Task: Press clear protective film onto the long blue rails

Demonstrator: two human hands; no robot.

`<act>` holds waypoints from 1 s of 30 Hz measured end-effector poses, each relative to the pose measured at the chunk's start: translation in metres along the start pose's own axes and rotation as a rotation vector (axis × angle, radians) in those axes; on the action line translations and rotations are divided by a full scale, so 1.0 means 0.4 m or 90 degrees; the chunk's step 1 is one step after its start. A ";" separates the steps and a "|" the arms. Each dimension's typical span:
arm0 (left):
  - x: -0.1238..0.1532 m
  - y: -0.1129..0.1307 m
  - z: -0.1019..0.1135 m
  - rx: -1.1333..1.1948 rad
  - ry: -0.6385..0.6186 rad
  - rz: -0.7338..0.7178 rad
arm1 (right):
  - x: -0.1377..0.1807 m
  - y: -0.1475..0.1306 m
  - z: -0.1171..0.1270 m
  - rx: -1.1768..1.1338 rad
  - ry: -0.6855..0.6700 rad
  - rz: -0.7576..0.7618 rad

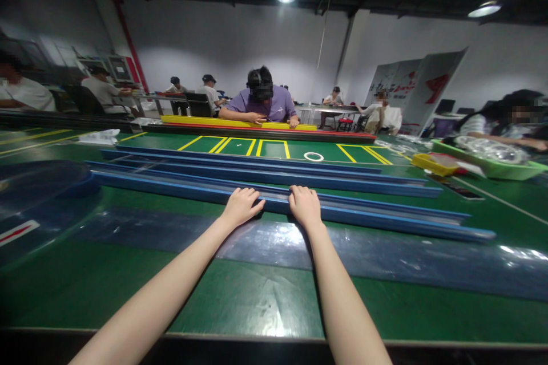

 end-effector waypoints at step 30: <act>0.000 -0.001 -0.002 0.005 -0.006 0.001 | 0.001 -0.001 0.000 0.008 0.000 -0.001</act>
Point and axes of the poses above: each hand's wrist, its own x-axis away from the middle knuckle, its own z-axis out of the back of the hand, y = z × x, the point moved 5 cm from there along -x, towards the middle knuckle, and after that the axes turned 11 degrees about -z, right-handed, at the moved point
